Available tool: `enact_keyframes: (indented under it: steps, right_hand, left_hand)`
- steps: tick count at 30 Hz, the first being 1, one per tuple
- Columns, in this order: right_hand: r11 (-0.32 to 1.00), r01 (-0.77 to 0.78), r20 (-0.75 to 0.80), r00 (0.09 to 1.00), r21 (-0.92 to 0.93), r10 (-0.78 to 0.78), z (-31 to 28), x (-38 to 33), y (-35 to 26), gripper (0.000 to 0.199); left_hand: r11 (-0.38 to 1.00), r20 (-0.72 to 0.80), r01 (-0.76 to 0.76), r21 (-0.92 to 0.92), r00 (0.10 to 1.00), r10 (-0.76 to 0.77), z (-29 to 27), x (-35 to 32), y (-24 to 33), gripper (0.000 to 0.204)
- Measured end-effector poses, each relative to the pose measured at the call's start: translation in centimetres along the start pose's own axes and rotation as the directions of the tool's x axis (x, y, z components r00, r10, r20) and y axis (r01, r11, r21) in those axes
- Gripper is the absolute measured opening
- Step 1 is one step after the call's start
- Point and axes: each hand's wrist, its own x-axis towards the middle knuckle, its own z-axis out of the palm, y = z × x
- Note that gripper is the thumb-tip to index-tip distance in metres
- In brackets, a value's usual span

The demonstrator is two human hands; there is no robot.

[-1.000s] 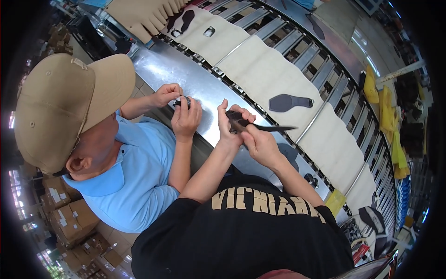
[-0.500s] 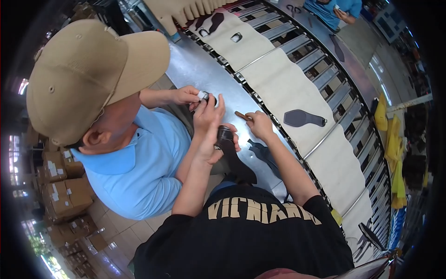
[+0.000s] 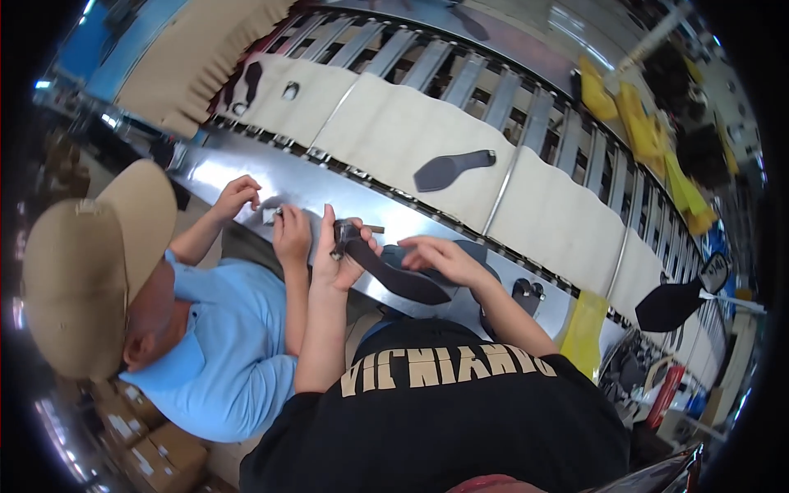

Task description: The recorder is assembling and inspecting shoe sole and upper components at a manufacturing conveyor belt, receiving guidance from another worker.

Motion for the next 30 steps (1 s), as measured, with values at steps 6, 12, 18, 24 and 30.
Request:
enact_keyframes:
  steps: [6,12,18,24,30]
  right_hand:
    - [0.991,0.106,-0.419,0.906,0.086,-0.061,-3.7,-6.9,2.7,0.026]
    - [0.930,0.281,-0.824,0.566,0.237,0.039,-12.3,-9.2,5.3,0.026]
    - [0.837,0.423,-0.867,0.485,0.348,0.115,-19.3,-8.2,5.9,0.029]
    - [0.691,0.456,-0.762,0.611,0.561,0.215,-21.0,-5.4,7.5,0.042]
    - [0.647,0.444,-0.639,0.764,0.620,0.088,-17.0,-2.6,4.9,0.034]
  left_hand:
    - [0.941,0.026,0.076,0.330,0.996,-0.090,6.1,10.0,-5.7,0.066]
    - [0.155,0.165,-0.200,0.967,0.962,0.216,3.7,24.8,-11.1,0.051]
    - [-0.631,0.371,-0.192,0.752,0.914,0.164,1.0,31.3,-13.9,0.056]
    - [-0.538,0.188,-0.110,0.836,0.978,0.092,3.1,31.0,-11.9,0.033]
    - [0.189,0.147,-0.169,0.967,0.981,0.124,5.2,25.8,-9.8,0.028]
